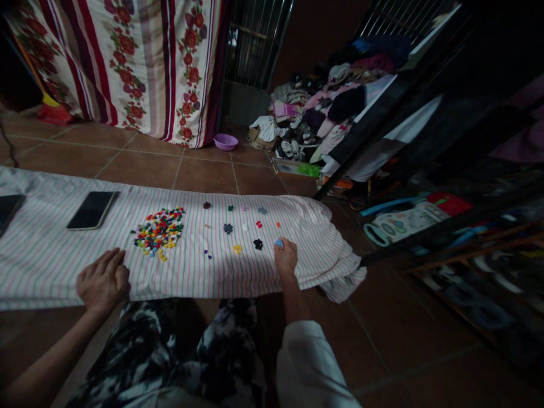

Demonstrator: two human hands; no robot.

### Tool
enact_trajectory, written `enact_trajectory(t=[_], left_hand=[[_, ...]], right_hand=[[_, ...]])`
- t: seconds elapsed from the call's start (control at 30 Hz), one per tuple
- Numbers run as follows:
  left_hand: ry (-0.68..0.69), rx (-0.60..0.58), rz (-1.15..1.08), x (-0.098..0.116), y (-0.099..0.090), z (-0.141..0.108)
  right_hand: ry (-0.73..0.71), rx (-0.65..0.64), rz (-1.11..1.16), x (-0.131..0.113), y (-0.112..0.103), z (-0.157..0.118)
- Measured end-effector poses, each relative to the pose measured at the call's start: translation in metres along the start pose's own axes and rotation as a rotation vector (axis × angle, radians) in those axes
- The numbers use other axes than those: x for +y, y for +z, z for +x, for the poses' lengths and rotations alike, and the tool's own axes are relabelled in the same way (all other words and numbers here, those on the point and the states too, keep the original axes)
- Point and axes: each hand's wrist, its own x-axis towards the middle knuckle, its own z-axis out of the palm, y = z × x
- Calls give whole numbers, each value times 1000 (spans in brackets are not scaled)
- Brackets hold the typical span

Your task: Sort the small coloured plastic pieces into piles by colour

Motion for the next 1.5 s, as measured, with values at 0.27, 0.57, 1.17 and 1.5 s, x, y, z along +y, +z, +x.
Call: enact_trajectory(t=[0.27, 0.57, 1.17, 1.5], left_hand=[[29, 3, 43, -1, 0, 0], [2, -11, 11, -1, 2, 0], [-49, -46, 24, 5, -1, 2], [-60, -60, 6, 3, 1, 1]], right_hand=[[-26, -31, 29, 5, 0, 8], [-41, 7, 89, 8, 2, 4], [-364, -56, 396, -133, 5, -63], [-646, -555, 589, -242, 65, -143]])
